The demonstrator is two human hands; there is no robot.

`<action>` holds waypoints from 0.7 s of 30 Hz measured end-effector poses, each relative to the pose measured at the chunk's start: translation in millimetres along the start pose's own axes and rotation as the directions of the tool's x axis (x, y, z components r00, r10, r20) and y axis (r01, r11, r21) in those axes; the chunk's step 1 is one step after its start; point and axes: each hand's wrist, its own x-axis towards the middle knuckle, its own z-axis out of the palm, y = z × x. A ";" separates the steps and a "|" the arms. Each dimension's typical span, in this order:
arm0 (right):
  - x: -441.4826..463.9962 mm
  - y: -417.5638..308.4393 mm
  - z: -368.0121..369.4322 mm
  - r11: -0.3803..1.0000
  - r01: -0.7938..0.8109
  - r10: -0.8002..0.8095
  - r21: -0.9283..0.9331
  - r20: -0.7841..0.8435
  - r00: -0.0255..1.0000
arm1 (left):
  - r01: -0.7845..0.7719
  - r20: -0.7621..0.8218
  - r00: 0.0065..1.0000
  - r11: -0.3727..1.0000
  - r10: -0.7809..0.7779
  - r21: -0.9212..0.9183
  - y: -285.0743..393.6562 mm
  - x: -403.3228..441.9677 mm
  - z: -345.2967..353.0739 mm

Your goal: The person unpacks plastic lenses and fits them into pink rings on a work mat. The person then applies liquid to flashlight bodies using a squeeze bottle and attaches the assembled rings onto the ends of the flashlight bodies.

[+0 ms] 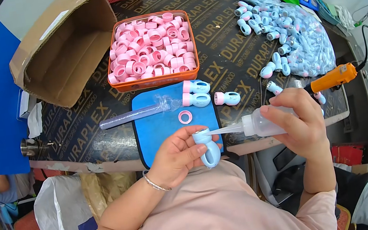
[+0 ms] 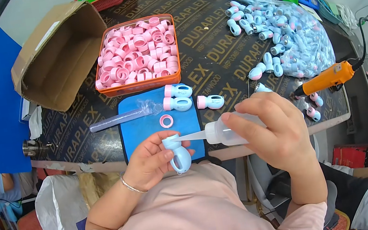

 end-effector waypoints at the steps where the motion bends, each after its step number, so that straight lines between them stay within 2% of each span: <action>1: 0.9 -0.6 0.0 1.000 0.002 -0.002 0.001 0.002 1.000 | -0.001 -0.001 1.000 1.000 0.001 -0.002 0.3 -0.8 -0.3; 21: -6.4 1.2 -1.7 1.000 -0.020 0.020 -0.023 -0.031 0.999 | -0.012 0.063 0.998 0.994 0.019 -0.109 3.2 -4.9 6.0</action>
